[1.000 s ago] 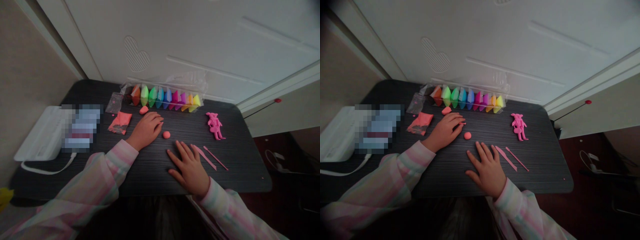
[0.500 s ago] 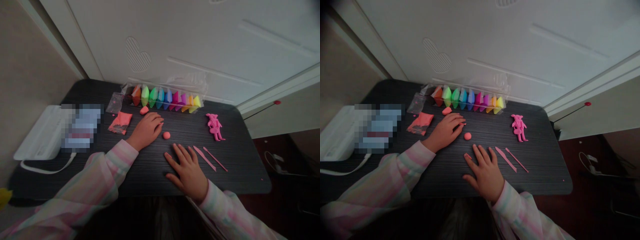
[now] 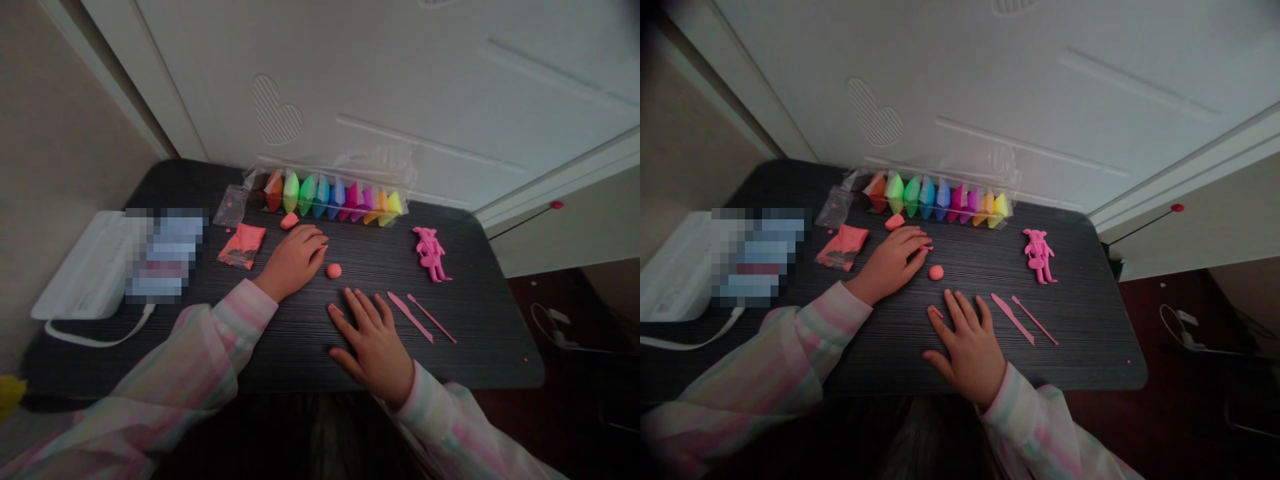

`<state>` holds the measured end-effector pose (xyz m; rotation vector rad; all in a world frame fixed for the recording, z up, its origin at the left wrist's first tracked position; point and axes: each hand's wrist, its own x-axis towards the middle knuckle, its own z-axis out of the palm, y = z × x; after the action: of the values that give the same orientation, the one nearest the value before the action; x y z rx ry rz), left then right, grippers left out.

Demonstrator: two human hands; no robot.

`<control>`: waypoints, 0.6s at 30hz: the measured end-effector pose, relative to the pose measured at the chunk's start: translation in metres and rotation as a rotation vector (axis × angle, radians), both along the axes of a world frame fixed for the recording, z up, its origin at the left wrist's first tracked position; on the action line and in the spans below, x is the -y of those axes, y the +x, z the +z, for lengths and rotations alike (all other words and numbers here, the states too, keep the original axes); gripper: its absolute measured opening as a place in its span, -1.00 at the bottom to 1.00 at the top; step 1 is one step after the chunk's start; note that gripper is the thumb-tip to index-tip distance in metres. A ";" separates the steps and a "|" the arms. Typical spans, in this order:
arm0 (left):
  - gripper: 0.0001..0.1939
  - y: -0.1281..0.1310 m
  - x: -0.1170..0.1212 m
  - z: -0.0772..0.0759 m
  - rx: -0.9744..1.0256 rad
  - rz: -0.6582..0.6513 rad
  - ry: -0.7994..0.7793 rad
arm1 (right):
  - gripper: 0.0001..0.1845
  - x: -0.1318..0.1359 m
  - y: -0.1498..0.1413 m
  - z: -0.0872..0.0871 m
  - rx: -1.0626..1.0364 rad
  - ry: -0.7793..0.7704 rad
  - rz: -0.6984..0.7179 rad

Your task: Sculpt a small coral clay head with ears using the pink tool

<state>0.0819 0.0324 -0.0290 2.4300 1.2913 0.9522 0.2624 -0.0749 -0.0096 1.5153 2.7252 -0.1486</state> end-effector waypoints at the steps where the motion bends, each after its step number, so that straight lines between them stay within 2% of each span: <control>1: -0.75 0.000 0.000 0.000 0.000 0.001 0.000 | -0.46 0.000 0.000 0.000 0.000 0.008 -0.015; 4: -0.75 0.000 0.000 0.001 -0.001 -0.004 0.000 | -0.46 -0.001 0.001 0.000 0.003 0.041 -0.086; 8: -0.75 0.000 0.000 0.001 0.000 -0.003 0.001 | -0.45 -0.001 0.001 0.000 0.000 0.000 0.018; 12: -0.75 0.000 0.000 0.001 0.003 -0.005 0.005 | -0.46 -0.003 0.002 0.000 0.010 0.039 -0.080; 16: -0.75 -0.001 0.000 0.001 0.008 -0.008 -0.003 | -0.45 -0.002 0.001 0.000 0.007 0.001 0.019; 18: -0.75 -0.001 0.000 0.001 0.007 -0.003 -0.003 | -0.46 -0.002 0.001 0.000 0.009 0.026 -0.036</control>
<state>0.0811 0.0322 -0.0284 2.4235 1.2848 0.9569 0.2639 -0.0730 -0.0101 1.5683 2.7041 -0.1073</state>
